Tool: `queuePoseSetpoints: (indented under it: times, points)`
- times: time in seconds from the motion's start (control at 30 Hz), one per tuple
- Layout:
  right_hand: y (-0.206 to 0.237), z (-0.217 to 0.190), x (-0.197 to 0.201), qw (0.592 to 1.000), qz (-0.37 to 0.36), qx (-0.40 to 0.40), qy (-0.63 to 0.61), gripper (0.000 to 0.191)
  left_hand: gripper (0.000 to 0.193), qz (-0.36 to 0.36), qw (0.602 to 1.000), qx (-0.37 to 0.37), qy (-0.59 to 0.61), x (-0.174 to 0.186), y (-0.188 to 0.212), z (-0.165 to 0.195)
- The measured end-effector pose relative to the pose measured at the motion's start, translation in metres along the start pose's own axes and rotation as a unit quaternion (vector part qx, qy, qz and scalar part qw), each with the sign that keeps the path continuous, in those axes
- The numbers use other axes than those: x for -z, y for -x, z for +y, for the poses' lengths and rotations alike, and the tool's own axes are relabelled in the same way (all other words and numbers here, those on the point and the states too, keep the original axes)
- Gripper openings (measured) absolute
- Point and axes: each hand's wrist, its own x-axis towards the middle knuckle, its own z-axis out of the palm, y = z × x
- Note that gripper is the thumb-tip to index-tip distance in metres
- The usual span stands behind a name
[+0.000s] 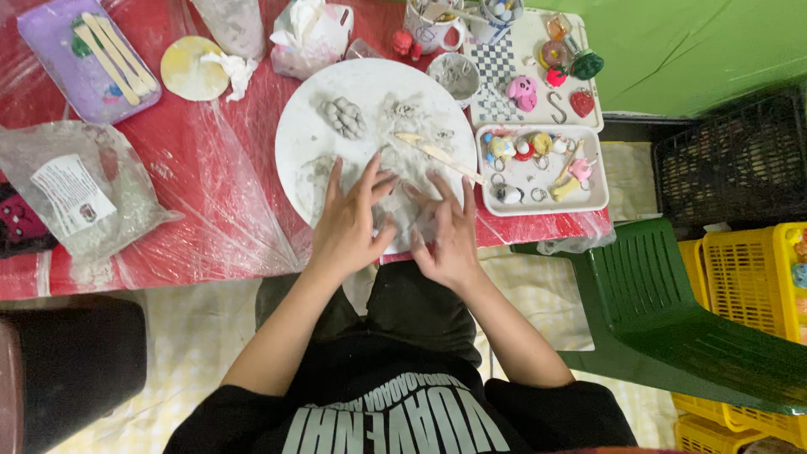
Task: The person shapes a flattened clay piece on a round white bat, pressing and smoothing it by hand. They use a wooden modeling stick to trim and refine the clay edges, then wipe and smooth the surface with a sponge, and finally pinch and shape a small clay piece by hand.
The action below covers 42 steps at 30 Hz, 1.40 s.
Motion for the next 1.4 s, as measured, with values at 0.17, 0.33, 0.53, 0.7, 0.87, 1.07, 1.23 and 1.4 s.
queuePoseSetpoints:
  times: [0.17, 0.33, 0.53, 0.7, 0.87, 1.07, 1.23, 1.4]
  points:
    - [-0.004, -0.010, -0.001, 1.000, -0.003, 0.013, -0.004, 0.048, 0.099, 0.011, 1.000, 0.002, 0.020, -0.002, 0.004, -0.005]
    - [-0.004, -0.013, -0.004, 1.000, -0.015, 0.009, -0.011, 0.043, 0.091, 0.025, 0.999, 0.020, 0.024, -0.009, 0.006, -0.008]
    - [-0.015, 0.005, 0.003, 0.939, 0.059, -0.074, -0.330, 0.029, 0.091, 0.014, 0.999, -0.020, 0.041, -0.005, 0.005, -0.009]
    - [-0.042, 0.025, 0.010, 0.953, -0.079, -0.065, -0.285, 0.031, 0.086, 0.090, 0.994, -0.025, 0.055, -0.001, 0.005, -0.006]
    - [-0.049, 0.031, 0.007, 0.945, -0.110, -0.009, -0.306, 0.030, 0.086, 0.086, 0.995, -0.015, 0.054, -0.002, 0.005, -0.006]
    - [-0.048, 0.029, 0.006, 0.940, -0.099, -0.019, -0.325, 0.032, 0.078, 0.100, 0.993, 0.041, 0.045, -0.009, 0.009, -0.007]
    - [-0.042, 0.015, 0.009, 0.946, -0.063, -0.002, -0.318, 0.036, 0.082, 0.080, 0.995, 0.055, 0.026, -0.007, 0.009, -0.009]
    - [-0.032, -0.004, -0.007, 0.971, -0.034, -0.004, -0.235, 0.037, 0.088, 0.106, 0.993, 0.030, 0.036, 0.000, 0.006, -0.004]
